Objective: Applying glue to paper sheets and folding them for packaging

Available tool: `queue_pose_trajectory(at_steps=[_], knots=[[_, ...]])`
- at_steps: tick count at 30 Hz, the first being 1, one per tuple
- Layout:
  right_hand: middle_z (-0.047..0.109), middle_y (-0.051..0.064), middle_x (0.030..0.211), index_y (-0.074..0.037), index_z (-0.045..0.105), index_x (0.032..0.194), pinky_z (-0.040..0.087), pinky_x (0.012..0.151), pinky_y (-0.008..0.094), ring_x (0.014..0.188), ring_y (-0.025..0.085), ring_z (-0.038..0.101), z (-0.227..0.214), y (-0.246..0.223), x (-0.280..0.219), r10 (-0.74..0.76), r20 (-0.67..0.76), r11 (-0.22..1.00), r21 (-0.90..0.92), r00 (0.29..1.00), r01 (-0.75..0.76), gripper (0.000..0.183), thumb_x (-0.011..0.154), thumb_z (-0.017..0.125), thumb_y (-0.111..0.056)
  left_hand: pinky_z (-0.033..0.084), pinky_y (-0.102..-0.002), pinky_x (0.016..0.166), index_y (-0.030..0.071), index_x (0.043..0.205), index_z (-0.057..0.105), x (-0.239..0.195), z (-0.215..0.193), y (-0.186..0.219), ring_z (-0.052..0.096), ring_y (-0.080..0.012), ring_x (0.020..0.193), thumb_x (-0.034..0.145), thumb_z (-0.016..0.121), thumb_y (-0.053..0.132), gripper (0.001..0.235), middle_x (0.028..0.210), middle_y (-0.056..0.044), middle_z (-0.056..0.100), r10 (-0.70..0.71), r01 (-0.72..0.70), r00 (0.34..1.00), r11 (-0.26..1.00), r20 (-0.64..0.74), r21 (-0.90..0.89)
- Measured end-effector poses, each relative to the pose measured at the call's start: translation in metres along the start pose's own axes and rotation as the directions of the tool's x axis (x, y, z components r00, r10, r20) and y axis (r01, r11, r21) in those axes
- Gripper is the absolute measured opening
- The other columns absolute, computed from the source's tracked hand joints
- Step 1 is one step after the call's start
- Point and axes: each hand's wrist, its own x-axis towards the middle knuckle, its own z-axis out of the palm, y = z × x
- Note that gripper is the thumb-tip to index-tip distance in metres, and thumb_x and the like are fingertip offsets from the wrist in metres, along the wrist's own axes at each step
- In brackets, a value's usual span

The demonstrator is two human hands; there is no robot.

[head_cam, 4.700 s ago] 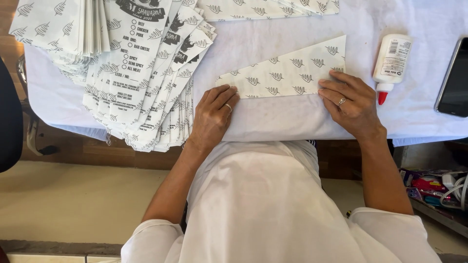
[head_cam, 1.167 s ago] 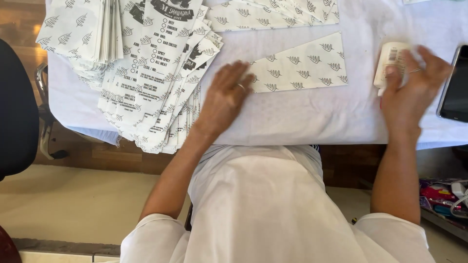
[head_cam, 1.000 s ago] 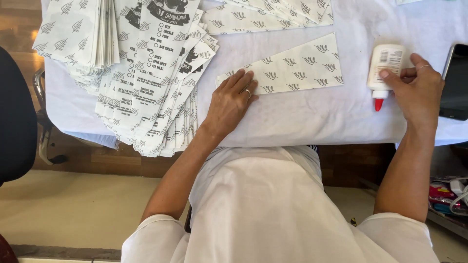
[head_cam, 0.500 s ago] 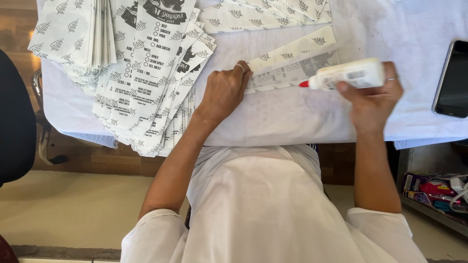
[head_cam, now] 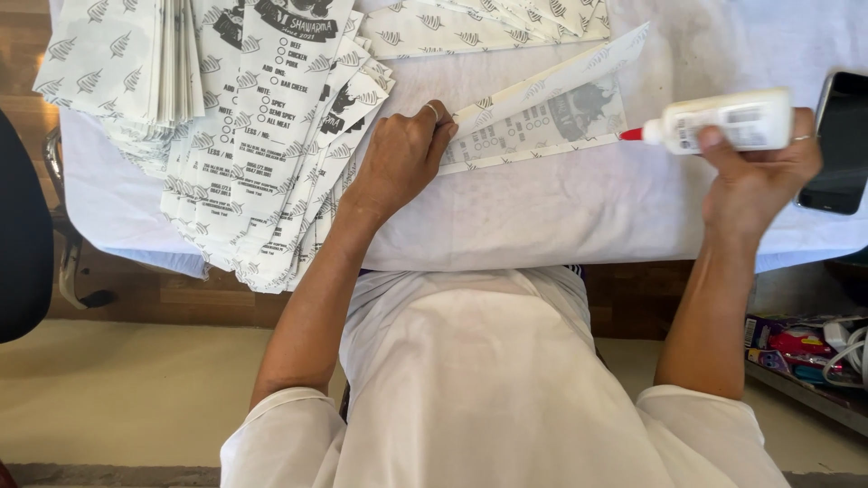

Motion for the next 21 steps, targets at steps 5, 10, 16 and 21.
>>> queue_pose_trajectory(at_steps=[5, 10, 16, 21], knots=[[0.059, 0.011, 0.101, -0.004, 0.05, 0.106, 0.067, 0.072, 0.05, 0.095, 0.024, 0.061, -0.013, -0.002, 0.0, -0.005, 0.042, 0.999, 0.053, 0.999, 0.002, 0.048, 0.097, 0.097, -0.01, 0.036, -0.04, 0.044, 0.005, 0.093, 0.057, 0.002, -0.008, 0.005, 0.045, -0.0284, 0.042, 0.109, 0.055, 0.017, 0.02, 0.053, -0.005, 0.05, -0.065, 0.068, 0.996, 0.997, 0.062, -0.042], [0.064, 0.011, 0.103, -0.004, 0.056, 0.111, 0.066, 0.078, 0.044, 0.099, 0.023, 0.067, -0.001, 0.002, -0.002, 0.071, 0.039, 0.994, 0.075, 0.997, -0.074, 0.047, 0.091, 0.098, -0.008, 0.036, -0.038, 0.042, 0.005, 0.093, 0.057, 0.003, -0.011, 0.003, 0.046, -0.0268, 0.043, 0.108, 0.057, 0.017, 0.02, 0.056, -0.006, 0.053, -0.046, 0.049, 0.998, 0.998, 0.053, -0.047], [0.065, 0.007, 0.098, -0.007, 0.056, 0.106, 0.064, 0.076, 0.04, 0.093, 0.02, 0.065, 0.031, 0.005, -0.016, 0.105, 0.068, 0.99, 0.086, 0.992, -0.111, 0.046, 0.087, 0.097, 0.003, 0.037, -0.038, 0.046, 0.005, 0.091, 0.059, 0.009, -0.017, 0.003, 0.041, -0.0246, 0.043, 0.108, 0.057, 0.016, 0.02, 0.053, -0.005, 0.048, -0.123, 0.135, 0.986, 0.986, 0.114, -0.103], [0.066, 0.005, 0.095, -0.009, 0.054, 0.101, 0.057, 0.076, 0.031, 0.086, 0.014, 0.062, 0.09, -0.006, -0.044, 0.132, 0.158, 0.958, 0.232, 0.979, -0.167, 0.047, 0.079, 0.095, -0.001, 0.037, -0.036, 0.05, 0.007, 0.088, 0.062, 0.014, -0.014, -0.008, 0.044, -0.0191, 0.049, 0.106, 0.057, 0.018, 0.021, 0.056, -0.001, 0.051, -0.191, 0.239, 0.958, 0.943, 0.213, -0.231]])
